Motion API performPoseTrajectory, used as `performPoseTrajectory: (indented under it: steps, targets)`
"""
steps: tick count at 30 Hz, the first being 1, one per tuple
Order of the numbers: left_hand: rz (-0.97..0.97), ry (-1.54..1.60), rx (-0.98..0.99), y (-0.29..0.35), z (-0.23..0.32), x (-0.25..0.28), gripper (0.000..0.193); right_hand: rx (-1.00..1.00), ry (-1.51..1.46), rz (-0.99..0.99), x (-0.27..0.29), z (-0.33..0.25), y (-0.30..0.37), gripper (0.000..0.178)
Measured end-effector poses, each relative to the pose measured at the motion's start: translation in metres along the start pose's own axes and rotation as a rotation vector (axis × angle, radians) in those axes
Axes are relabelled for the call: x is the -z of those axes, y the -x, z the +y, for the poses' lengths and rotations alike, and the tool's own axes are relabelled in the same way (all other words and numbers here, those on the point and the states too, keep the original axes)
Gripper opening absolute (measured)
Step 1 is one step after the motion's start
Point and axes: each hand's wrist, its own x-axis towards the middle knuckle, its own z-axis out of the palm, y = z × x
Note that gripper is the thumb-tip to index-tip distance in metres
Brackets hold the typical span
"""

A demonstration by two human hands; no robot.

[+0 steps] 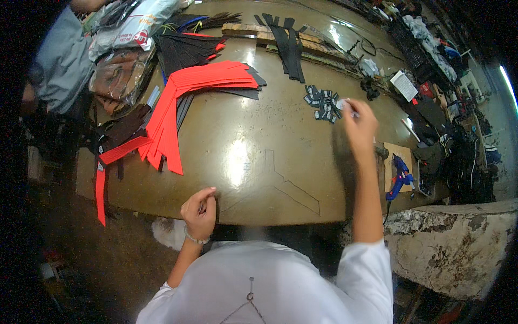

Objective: The person assembles straps by applying hot glue to black fabric strips, attaching red fabric pieces, and securing small metal buckles with a hammer. The process is repeated multiple times on a cluttered workbench.

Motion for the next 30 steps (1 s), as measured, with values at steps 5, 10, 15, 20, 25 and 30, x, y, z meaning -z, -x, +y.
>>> performPoseTrajectory:
  steps: [5,10,15,20,25,30]
  targets:
    - [-0.008,-0.036,-0.036,-0.005,0.001,0.003,0.018,0.035,0.472,-0.281,-0.124,0.012,-0.073,0.030]
    - [-0.065,-0.092,-0.053,-0.003,-0.001,-0.001,0.015,0.092,0.632,-0.366,-0.136,0.025,-0.085,0.027]
    - [-0.092,-0.012,0.077,-0.006,0.006,-0.001,0.015,-0.053,0.044,-0.177,-0.100,-0.010,-0.079,0.025]
    - [-0.118,0.487,0.474,-0.019,0.018,-0.001,0.023,-0.805,-1.418,-0.460,-0.066,-0.069,0.033,0.012]
    - [-0.524,0.604,0.502,-0.030,0.029,-0.031,0.030,-1.006,-1.392,-0.628,-0.050,-0.110,0.133,0.012]
    - [-0.674,0.427,0.518,-0.033,0.034,-0.023,0.022,-0.917,-1.104,-0.877,-0.028,-0.134,0.158,0.015]
